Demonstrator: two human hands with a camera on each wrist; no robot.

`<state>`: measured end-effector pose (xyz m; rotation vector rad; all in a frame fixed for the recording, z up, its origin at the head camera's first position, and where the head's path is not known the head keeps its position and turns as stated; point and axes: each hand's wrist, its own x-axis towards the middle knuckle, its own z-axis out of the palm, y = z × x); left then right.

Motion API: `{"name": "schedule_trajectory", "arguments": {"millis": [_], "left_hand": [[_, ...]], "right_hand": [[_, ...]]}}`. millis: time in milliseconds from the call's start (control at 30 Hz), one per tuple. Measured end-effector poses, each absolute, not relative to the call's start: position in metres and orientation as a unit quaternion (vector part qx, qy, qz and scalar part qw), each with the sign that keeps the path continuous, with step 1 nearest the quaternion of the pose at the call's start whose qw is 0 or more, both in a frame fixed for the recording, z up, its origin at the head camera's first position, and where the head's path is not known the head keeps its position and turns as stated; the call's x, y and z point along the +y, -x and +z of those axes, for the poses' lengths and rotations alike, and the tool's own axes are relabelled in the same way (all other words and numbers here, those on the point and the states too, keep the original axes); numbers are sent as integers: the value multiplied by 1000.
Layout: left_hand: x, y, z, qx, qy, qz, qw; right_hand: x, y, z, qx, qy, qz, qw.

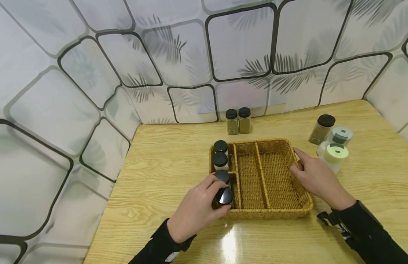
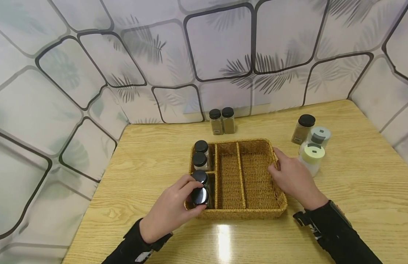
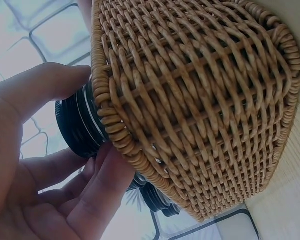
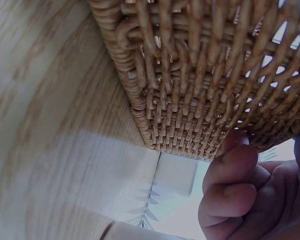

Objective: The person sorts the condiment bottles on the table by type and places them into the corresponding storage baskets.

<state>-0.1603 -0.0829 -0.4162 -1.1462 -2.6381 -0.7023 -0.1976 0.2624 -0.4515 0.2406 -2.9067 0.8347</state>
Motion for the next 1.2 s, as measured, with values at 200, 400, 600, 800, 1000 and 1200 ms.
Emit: {"name": "schedule_trajectory", "arguments": {"millis": [200, 400, 600, 800, 1000, 1200], "left_hand": [[-84, 160, -416, -892, 374, -236, 94], [-84, 160, -416, -893, 372, -226, 112], [-85, 160, -417, -893, 376, -211, 129], [-86, 161, -417, -892, 381, -190, 149], [-86, 162, -418, -885, 389, -193, 169], [-88, 163, -419, -874, 388, -210, 203]], "right_hand": [[261, 199, -451, -956, -79, 277, 55], [261, 200, -451, -955, -80, 278, 58], [262, 199, -450, -955, -78, 282, 55], [263, 199, -450, -955, -74, 284, 50], [263, 198, -450, -954, -72, 286, 44], [263, 198, -451, -955, -72, 284, 43]]}}
